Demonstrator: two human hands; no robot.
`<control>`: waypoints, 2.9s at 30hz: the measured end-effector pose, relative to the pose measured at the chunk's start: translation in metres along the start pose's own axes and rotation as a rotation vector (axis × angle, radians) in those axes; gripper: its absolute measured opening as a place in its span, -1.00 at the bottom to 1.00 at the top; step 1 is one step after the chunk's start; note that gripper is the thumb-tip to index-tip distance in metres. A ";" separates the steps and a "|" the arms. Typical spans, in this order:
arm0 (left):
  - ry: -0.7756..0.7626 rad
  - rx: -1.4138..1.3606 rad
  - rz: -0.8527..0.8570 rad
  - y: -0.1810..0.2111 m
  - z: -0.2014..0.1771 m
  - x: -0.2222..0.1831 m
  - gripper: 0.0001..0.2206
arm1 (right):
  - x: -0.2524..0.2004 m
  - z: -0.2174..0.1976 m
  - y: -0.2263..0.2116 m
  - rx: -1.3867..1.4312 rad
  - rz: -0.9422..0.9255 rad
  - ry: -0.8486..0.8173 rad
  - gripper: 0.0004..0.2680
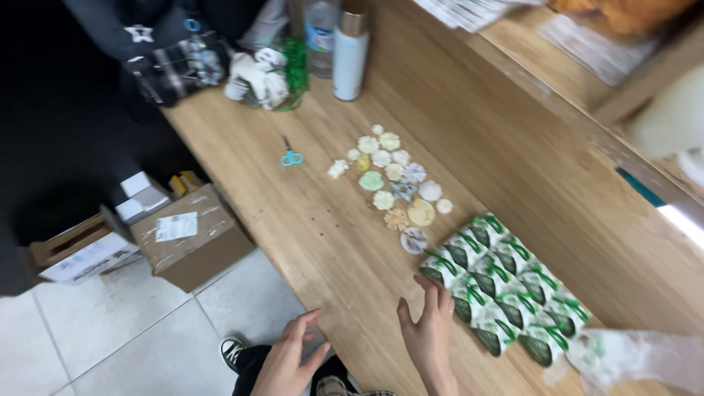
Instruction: Move packaged candles from a display shelf to a production workbench and back.
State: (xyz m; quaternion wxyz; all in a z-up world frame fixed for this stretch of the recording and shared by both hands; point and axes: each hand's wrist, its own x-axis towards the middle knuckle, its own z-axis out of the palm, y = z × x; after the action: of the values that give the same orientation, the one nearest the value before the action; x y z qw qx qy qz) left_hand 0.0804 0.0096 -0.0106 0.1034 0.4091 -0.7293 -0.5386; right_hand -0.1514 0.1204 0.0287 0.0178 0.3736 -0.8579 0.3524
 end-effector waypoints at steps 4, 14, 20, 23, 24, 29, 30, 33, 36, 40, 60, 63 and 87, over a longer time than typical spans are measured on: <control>0.124 -0.069 -0.026 0.012 -0.023 -0.010 -0.43 | 0.003 0.032 -0.038 0.095 -0.162 -0.051 -0.62; 0.397 -0.196 -0.168 -0.031 -0.114 -0.046 -0.35 | -0.013 0.111 -0.130 0.179 -0.336 -0.296 -0.61; 0.538 -0.279 -0.233 -0.080 -0.179 -0.081 -0.40 | -0.020 0.183 -0.181 0.219 -0.460 -0.429 -0.62; 0.604 -0.271 -0.243 -0.102 -0.213 -0.107 -0.44 | -0.032 0.226 -0.215 0.245 -0.533 -0.487 -0.64; 0.615 -0.255 -0.250 -0.111 -0.223 -0.114 -0.47 | -0.037 0.239 -0.226 0.260 -0.557 -0.513 -0.65; 0.798 -0.278 -0.320 -0.138 -0.277 -0.173 -0.49 | -0.074 0.277 -0.313 0.324 -0.712 -0.630 -0.66; 0.851 -0.304 -0.341 -0.144 -0.287 -0.185 -0.49 | -0.082 0.280 -0.335 0.310 -0.705 -0.703 -0.66; 0.960 -0.345 -0.449 -0.185 -0.298 -0.205 -0.45 | -0.099 0.309 -0.376 0.323 -0.635 -0.907 -0.61; 0.977 -0.433 -0.563 -0.204 -0.311 -0.224 -0.48 | -0.113 0.367 -0.393 0.331 -0.936 -0.869 -0.64; 1.083 -0.548 -0.639 -0.227 -0.324 -0.245 -0.47 | -0.142 0.410 -0.445 0.346 -1.067 -0.971 -0.65; 1.729 -0.907 -1.056 -0.344 -0.486 -0.333 -0.42 | -0.366 0.548 -0.793 0.311 -1.633 -1.687 -0.67; 1.756 -0.984 -1.139 -0.355 -0.486 -0.350 -0.43 | -0.408 0.544 -0.817 0.353 -1.679 -1.765 -0.72; 2.411 -0.941 -1.292 -0.487 -0.420 -0.678 -0.39 | -0.864 0.416 -0.884 -0.023 -2.173 -2.129 -0.64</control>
State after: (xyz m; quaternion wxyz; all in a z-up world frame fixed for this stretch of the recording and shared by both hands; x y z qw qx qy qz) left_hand 1.0020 0.1537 -0.0701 0.5092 0.7862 0.3500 -0.0098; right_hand 1.1452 -0.0108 -0.0151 -0.3444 0.8768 0.2089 -0.2627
